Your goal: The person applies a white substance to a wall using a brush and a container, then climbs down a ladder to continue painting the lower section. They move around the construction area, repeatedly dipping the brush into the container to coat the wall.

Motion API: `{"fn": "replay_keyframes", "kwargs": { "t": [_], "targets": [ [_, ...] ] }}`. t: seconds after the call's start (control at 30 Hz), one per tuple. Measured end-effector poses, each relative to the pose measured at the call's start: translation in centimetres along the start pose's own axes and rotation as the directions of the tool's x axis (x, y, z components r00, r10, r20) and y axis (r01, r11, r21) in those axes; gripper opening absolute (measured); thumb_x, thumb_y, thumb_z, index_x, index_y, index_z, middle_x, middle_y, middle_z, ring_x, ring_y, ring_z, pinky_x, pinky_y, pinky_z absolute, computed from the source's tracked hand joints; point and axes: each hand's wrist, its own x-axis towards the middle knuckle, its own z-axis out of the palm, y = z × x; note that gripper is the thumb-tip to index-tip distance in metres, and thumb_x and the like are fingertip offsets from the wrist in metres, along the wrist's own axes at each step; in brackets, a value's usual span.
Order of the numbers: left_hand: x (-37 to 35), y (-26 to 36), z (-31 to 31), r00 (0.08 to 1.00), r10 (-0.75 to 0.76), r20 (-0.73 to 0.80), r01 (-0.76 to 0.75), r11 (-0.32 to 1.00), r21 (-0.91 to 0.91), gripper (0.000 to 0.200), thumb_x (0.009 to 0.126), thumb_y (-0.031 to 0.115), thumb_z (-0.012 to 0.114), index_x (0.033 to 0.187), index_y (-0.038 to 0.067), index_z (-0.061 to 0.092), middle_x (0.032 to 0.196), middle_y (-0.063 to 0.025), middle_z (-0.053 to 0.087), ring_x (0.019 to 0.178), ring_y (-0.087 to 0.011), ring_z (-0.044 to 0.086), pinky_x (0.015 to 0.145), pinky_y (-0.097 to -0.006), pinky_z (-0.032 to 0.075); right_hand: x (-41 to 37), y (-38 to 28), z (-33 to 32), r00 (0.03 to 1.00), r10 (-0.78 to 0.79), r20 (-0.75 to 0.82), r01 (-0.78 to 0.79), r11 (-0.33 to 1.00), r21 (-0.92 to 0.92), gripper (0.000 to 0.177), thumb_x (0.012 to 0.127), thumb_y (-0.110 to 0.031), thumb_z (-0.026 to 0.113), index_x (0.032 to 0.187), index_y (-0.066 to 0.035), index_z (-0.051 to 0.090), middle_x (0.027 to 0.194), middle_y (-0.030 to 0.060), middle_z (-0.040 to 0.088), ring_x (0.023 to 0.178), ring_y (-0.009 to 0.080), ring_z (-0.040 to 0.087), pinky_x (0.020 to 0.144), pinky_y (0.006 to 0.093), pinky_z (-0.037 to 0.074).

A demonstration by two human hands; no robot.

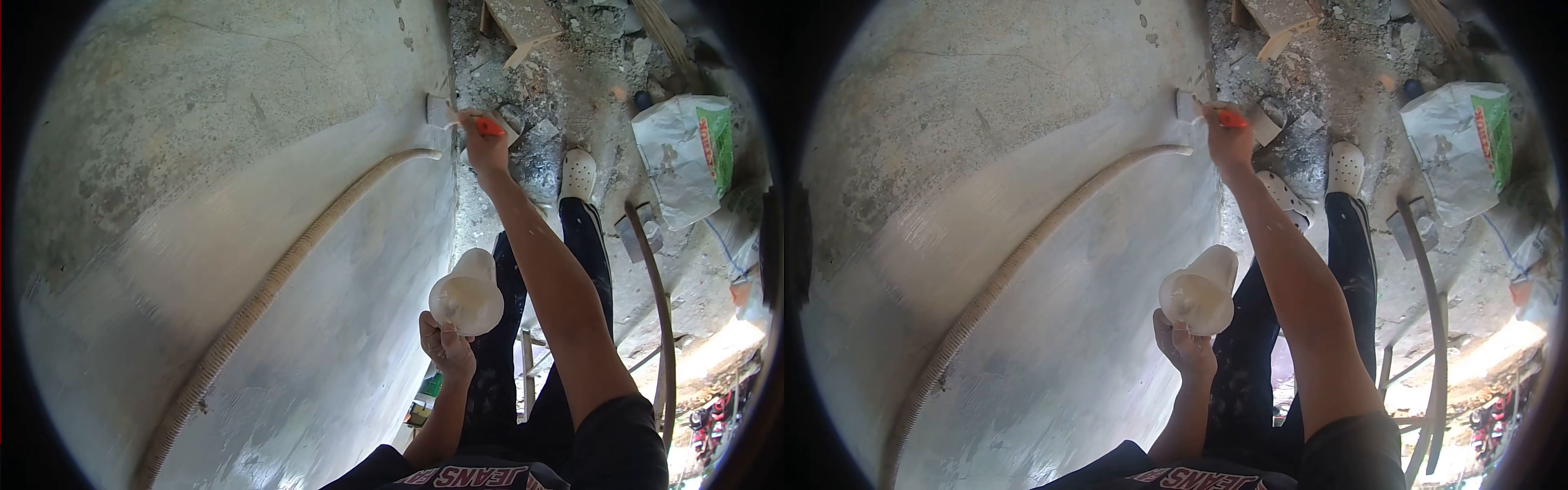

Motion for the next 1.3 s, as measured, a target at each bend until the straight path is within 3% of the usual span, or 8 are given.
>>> {"fn": "replay_keyframes", "kwargs": {
  "t": [0.2, 0.33, 0.5, 0.67, 0.83, 0.97, 1.1, 1.3],
  "targets": [
    [-0.4, 0.5, -1.0, 0.996, 0.066, 0.051, -0.068, 0.997, 0.027, 0.022, 0.089, 0.023, 0.054, 0.082, 0.009, 0.038, 0.067, -0.0045, 0.053, 0.050, -0.0074, 0.048, 0.044, -0.0204, 0.040, -6.4, -7.6, 0.4, 0.988, -0.124, 0.097, 0.123, 0.992, 0.017, 0.011, 0.086, -0.014, 0.064, 0.087, -0.004, 0.064, 0.072, 0.0011, 0.060, 0.065, 0.0065, 0.050, 0.063, 0.0221, 0.041],
    [-0.7, 0.6, -2.0, 0.992, 0.077, 0.104, -0.085, 0.994, 0.069, 0.023, 0.090, 0.024, 0.053, 0.082, 0.009, 0.038, 0.067, -0.0046, 0.054, 0.051, -0.0074, 0.049, 0.045, -0.0204, 0.040, -9.7, -11.4, -2.1, 0.985, -0.003, 0.172, -0.034, 0.977, 0.212, 0.012, 0.089, -0.014, 0.062, 0.090, -0.003, 0.062, 0.073, -0.0018, 0.057, 0.068, 0.0033, 0.048, 0.063, 0.0197, 0.040],
    [-1.0, 1.5, -2.5, 0.988, 0.086, 0.130, -0.094, 0.994, 0.062, 0.025, 0.090, 0.025, 0.054, 0.082, 0.009, 0.038, 0.067, -0.0042, 0.053, 0.052, -0.0076, 0.049, 0.045, -0.0206, 0.040, -7.8, -8.3, -1.6, 0.976, -0.218, -0.022, 0.214, 0.972, -0.100, 0.012, 0.088, -0.015, 0.062, 0.088, -0.003, 0.062, 0.066, 0.0002, 0.056, 0.058, 0.0056, 0.044, 0.055, 0.0229, 0.037],
    [-1.0, 3.0, -2.9, 0.984, 0.116, 0.137, -0.122, 0.992, 0.036, 0.024, 0.092, 0.024, 0.054, 0.082, 0.009, 0.038, 0.068, -0.0037, 0.053, 0.053, -0.0078, 0.049, 0.046, -0.0210, 0.041, -12.1, -13.7, 1.7, 0.955, -0.294, 0.044, 0.296, 0.953, -0.068, 0.010, 0.088, -0.014, 0.061, 0.087, -0.003, 0.062, 0.064, 0.0005, 0.056, 0.057, 0.0058, 0.043, 0.055, 0.0225, 0.038],
    [-1.3, 4.5, -2.8, 0.988, 0.138, 0.075, -0.144, 0.987, 0.078, 0.025, 0.088, 0.028, 0.053, 0.079, 0.010, 0.038, 0.062, -0.0042, 0.050, 0.048, -0.0094, 0.046, 0.043, -0.0230, 0.038, -18.2, -22.0, 0.1, 0.958, -0.166, 0.232, 0.122, 0.973, 0.194, 0.010, 0.089, -0.010, 0.060, 0.091, 0.000, 0.060, 0.076, 0.0018, 0.059, 0.065, 0.0056, 0.049, 0.060, 0.0213, 0.040],
    [-2.0, 5.8, -3.1, 0.985, 0.141, 0.099, -0.149, 0.985, 0.088, 0.024, 0.090, 0.025, 0.050, 0.079, 0.009, 0.036, 0.062, -0.0043, 0.049, 0.048, -0.0100, 0.046, 0.043, -0.0237, 0.037, -20.1, -23.6, -1.3, 0.910, -0.388, 0.144, 0.375, 0.921, 0.110, 0.010, 0.090, -0.010, 0.059, 0.090, 0.000, 0.059, 0.075, 0.0012, 0.057, 0.066, 0.0059, 0.049, 0.060, 0.0216, 0.040],
    [-2.6, 6.4, -4.1, 0.971, 0.185, 0.152, -0.199, 0.977, 0.077, 0.022, 0.091, 0.023, 0.048, 0.079, 0.009, 0.037, 0.063, -0.0045, 0.050, 0.049, -0.0098, 0.046, 0.043, -0.0241, 0.037, -18.2, -21.2, -0.7, 0.935, -0.350, 0.049, 0.354, 0.931, -0.086, 0.009, 0.089, -0.011, 0.060, 0.088, -0.002, 0.059, 0.068, 0.0005, 0.054, 0.060, 0.0061, 0.046, 0.057, 0.0223, 0.040],
    [-3.2, 6.3, -6.0, 0.957, 0.224, 0.187, -0.231, 0.973, 0.014, 0.022, 0.092, 0.024, 0.048, 0.080, 0.009, 0.036, 0.067, -0.0055, 0.051, 0.052, -0.0099, 0.048, 0.045, -0.0237, 0.038, -23.0, -27.0, 2.3, 0.910, -0.381, 0.164, 0.382, 0.924, 0.029, 0.009, 0.089, -0.011, 0.060, 0.087, -0.002, 0.060, 0.066, -0.0001, 0.053, 0.058, 0.0047, 0.044, 0.055, 0.0207, 0.038]
  ]
}}
